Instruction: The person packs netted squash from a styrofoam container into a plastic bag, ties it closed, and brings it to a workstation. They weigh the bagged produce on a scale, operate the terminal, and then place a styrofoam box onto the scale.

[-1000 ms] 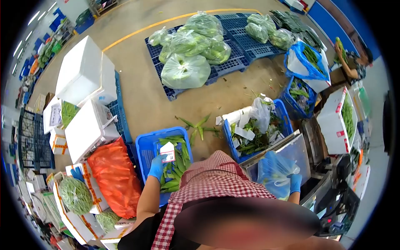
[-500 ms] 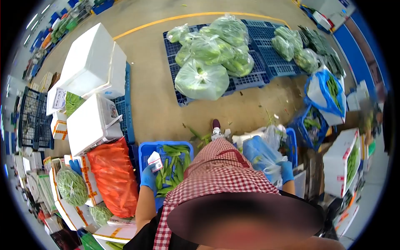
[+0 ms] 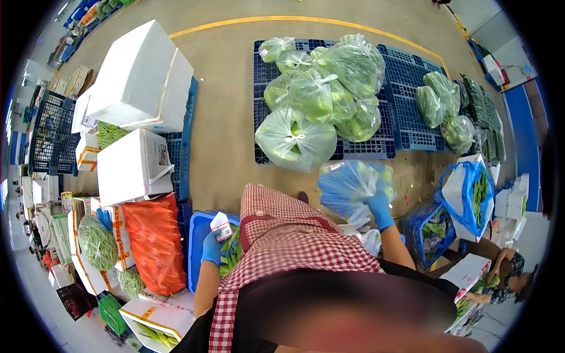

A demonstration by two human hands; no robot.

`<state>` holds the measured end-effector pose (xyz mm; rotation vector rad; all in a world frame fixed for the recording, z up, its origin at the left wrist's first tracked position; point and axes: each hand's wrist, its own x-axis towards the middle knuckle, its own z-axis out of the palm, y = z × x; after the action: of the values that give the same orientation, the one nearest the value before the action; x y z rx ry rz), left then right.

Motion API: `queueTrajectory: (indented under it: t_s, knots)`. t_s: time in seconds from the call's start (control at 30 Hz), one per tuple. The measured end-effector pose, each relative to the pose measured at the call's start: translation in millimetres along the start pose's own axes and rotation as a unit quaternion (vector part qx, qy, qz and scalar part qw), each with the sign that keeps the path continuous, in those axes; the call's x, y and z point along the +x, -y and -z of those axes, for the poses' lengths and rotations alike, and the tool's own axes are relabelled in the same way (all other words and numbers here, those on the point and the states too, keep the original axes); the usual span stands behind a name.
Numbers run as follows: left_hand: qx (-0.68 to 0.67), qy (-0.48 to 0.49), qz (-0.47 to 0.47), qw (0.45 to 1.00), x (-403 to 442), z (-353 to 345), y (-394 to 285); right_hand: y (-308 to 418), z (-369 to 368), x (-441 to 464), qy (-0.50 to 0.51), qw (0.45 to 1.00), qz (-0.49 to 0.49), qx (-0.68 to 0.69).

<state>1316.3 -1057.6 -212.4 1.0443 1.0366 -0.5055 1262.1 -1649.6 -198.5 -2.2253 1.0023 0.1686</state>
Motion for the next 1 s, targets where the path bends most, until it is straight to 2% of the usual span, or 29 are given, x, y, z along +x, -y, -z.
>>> queueTrajectory:
  t_s: [0.07,0.13,0.17,0.2,0.23,0.3,0.33,0.43,0.47,0.53,0.57,0.63,0.67,0.7,0.77,0.8,0.87,0.9,0.93,0.97,1.0]
  knots:
    - [-0.034,0.028,-0.002,0.999,21,-7,-4,62,8,33,0.015,0.999,0.038,0.004]
    - [-0.070,0.016,0.037,0.997,13,-29,-21,106,8,73,0.022,0.996,0.082,0.022]
    - [-0.087,0.011,0.057,0.995,15,-40,-32,133,11,94,0.060,0.994,0.083,0.040]
    - [-0.110,0.025,0.066,0.991,45,-22,-25,172,19,107,0.097,0.990,0.082,0.060]
    - [-0.128,0.035,0.069,0.989,27,-44,-45,210,21,121,0.132,0.985,0.078,0.083]
    - [-0.057,0.003,0.031,0.998,120,16,-28,273,11,152,0.144,0.979,0.080,0.123]
    - [-0.064,0.016,0.034,0.997,155,37,-31,295,-2,173,0.145,0.975,0.068,0.153]
    - [-0.046,0.014,0.039,0.998,229,37,-111,395,-23,229,0.148,0.972,0.030,0.180]
    - [-0.035,0.010,0.037,0.999,256,26,-148,414,-34,261,0.120,0.985,0.054,0.113]
    - [-0.008,-0.016,0.054,0.998,267,18,-211,454,-57,319,0.137,0.973,0.018,0.184]
    - [0.036,-0.029,0.043,0.998,268,11,-249,468,-63,345,0.140,0.965,-0.002,0.220]
    - [0.113,-0.047,0.002,0.993,260,-56,-356,488,-78,404,0.098,0.979,-0.002,0.177]
    - [0.069,0.004,-0.006,0.998,277,-65,-383,494,-88,431,0.081,0.985,-0.005,0.153]
    - [0.125,0.007,-0.040,0.991,276,-90,-414,501,-99,460,0.080,0.986,0.009,0.147]
    - [0.166,0.019,-0.014,0.986,293,-110,-457,509,-120,506,0.074,0.987,0.028,0.143]
    - [0.168,0.017,-0.032,0.985,300,-122,-468,524,-132,519,0.047,0.985,0.041,0.162]
    - [0.220,0.042,-0.042,0.974,302,-137,-481,523,-165,566,0.023,0.993,0.029,0.113]
    - [0.204,0.035,-0.040,0.978,300,-143,-482,522,-180,588,0.010,0.996,0.026,0.090]
    - [0.220,0.030,0.003,0.975,308,-133,-479,530,-194,593,0.000,0.988,0.036,0.149]
    - [0.196,-0.034,0.034,0.979,315,-132,-467,529,-211,609,-0.027,0.994,0.055,0.093]
    - [0.184,-0.010,0.055,0.981,328,-111,-454,516,-236,627,-0.053,0.995,0.072,0.032]
